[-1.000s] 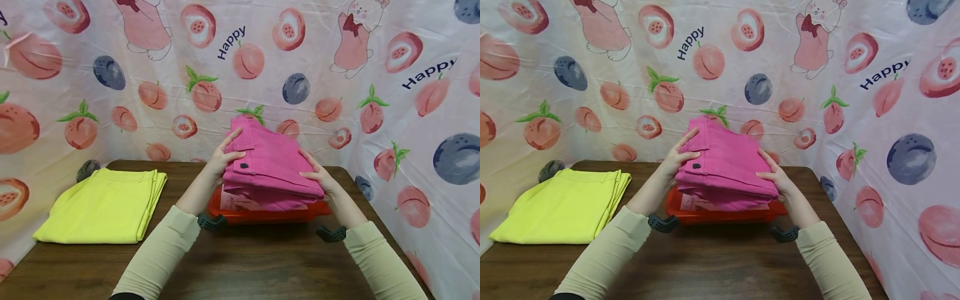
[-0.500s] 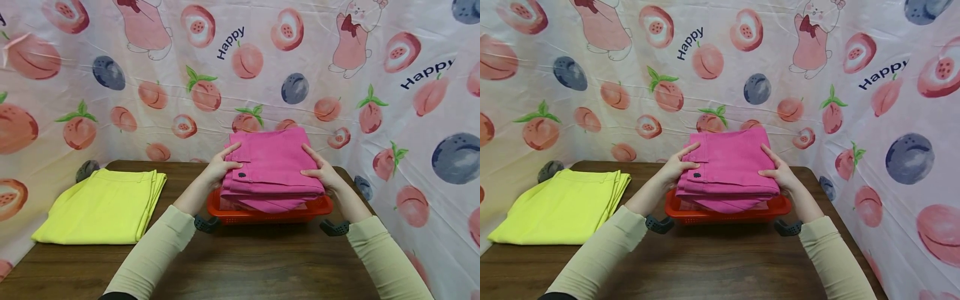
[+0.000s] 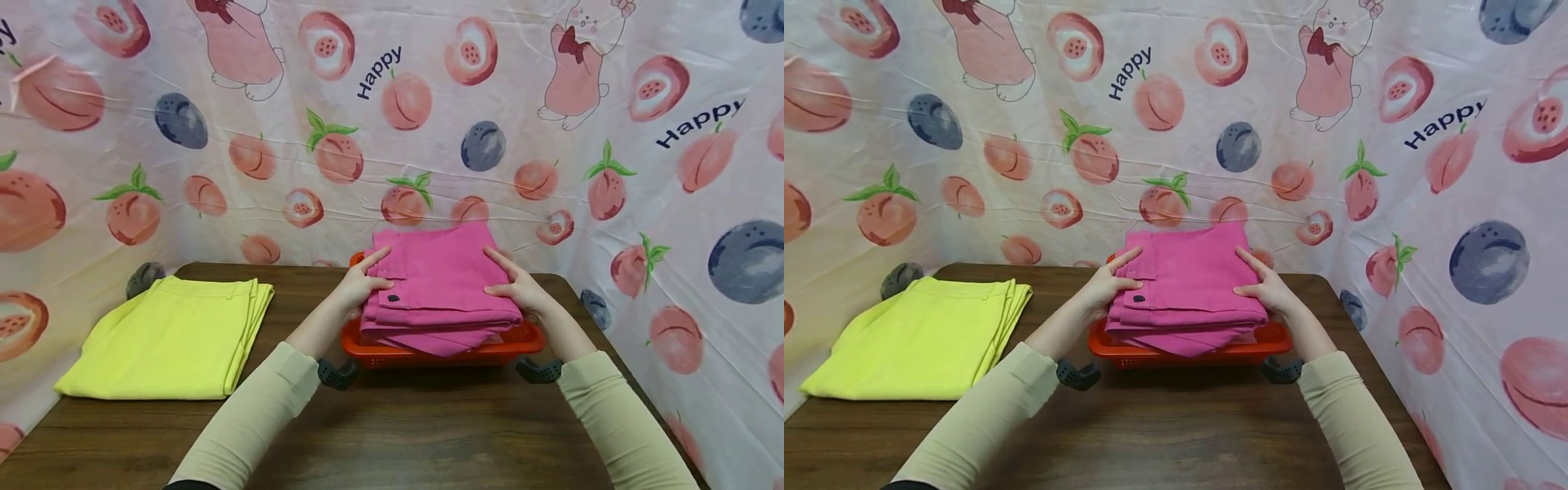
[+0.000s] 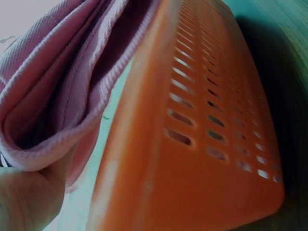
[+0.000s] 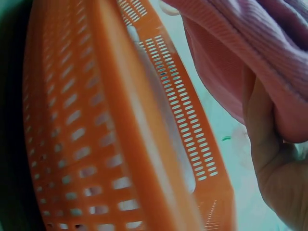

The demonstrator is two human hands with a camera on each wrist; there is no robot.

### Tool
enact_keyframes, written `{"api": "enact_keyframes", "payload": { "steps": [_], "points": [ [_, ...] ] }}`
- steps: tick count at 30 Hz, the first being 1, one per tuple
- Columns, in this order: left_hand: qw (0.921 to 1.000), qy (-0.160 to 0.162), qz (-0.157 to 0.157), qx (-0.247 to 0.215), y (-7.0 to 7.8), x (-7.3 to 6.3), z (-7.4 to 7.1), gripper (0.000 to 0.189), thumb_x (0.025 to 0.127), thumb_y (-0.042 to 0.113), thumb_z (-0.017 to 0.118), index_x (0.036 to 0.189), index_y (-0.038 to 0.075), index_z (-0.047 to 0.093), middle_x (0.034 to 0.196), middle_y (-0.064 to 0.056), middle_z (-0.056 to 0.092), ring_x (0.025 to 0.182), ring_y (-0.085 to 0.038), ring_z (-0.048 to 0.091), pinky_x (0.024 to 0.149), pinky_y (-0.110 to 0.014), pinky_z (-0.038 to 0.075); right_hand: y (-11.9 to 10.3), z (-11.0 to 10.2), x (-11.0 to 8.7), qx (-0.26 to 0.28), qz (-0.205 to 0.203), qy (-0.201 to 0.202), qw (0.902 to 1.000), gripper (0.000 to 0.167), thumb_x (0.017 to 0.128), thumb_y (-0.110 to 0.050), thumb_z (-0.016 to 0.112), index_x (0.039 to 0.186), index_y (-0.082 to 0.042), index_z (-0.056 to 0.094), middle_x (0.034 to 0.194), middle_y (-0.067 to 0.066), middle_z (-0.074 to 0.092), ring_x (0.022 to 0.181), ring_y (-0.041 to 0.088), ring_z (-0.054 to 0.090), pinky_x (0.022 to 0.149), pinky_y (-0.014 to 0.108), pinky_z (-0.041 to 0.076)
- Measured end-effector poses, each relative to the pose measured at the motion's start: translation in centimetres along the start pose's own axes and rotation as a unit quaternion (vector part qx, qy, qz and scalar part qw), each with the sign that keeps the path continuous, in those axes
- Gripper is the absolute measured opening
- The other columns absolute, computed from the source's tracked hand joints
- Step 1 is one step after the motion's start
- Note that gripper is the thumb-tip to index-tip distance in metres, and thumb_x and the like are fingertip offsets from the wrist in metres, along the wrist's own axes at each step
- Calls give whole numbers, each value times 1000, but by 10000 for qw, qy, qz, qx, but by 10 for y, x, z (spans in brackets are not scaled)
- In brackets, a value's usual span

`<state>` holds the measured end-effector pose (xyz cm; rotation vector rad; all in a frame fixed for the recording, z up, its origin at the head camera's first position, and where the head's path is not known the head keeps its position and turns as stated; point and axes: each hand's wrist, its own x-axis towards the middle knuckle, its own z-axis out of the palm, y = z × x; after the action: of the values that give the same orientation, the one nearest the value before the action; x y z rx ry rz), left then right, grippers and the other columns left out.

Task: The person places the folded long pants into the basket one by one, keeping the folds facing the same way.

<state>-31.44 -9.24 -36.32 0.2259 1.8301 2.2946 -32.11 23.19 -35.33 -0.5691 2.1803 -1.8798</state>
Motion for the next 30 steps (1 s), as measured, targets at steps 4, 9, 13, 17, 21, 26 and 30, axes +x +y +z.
{"api": "enact_keyframes", "payload": {
  "steps": [4,9,13,17,21,26,30],
  "points": [
    [9998,116,-145,23,-7,1,-2,80,81,-16,59,147,27,41,143,-11,41,114,-23,49,78,-30,53,8,1,1,-13,50,-28,10000,80,90,6,57,155,-17,17,155,14,10,126,32,30,84,22,47],
    [9992,147,-342,140,-14,0,-4,84,81,-17,58,149,27,38,146,-11,36,114,-25,48,77,-30,53,17,3,-1,-177,244,-12,9995,80,90,4,59,155,-18,18,157,12,8,130,33,28,88,25,44],
    [9987,128,-354,333,-15,0,-4,87,80,-16,59,150,29,35,149,-10,30,115,-26,47,79,-32,53,22,3,-2,-258,345,27,9991,81,89,3,60,155,-19,19,158,11,5,134,36,23,98,35,37],
    [9975,125,-368,597,-17,1,-3,89,80,-16,61,150,31,33,151,-7,26,118,-26,45,86,-34,49,25,3,-3,-256,409,107,9988,81,88,3,62,154,-20,20,158,12,8,134,34,24,99,33,36],
    [9945,95,-387,968,-16,1,0,92,78,-17,63,152,29,30,154,-7,21,123,-26,41,95,-36,42,30,3,-5,-215,441,107,9987,82,88,4,62,154,-18,20,157,14,9,133,33,26,91,21,39],
    [9883,121,-448,1456,-16,3,0,94,78,-15,65,153,27,26,157,-9,16,128,-27,33,101,-39,35,33,4,-7,-526,261,147,9982,81,86,5,63,154,-11,20,157,17,9,134,35,24,105,38,31],
    [9814,244,-422,1854,-21,6,3,94,77,-14,65,153,27,28,157,-10,16,130,-26,29,99,-38,37,34,6,-8,-809,236,238,9962,81,85,5,65,153,-10,23,156,18,13,134,35,23,108,49,24]
  ]
}}
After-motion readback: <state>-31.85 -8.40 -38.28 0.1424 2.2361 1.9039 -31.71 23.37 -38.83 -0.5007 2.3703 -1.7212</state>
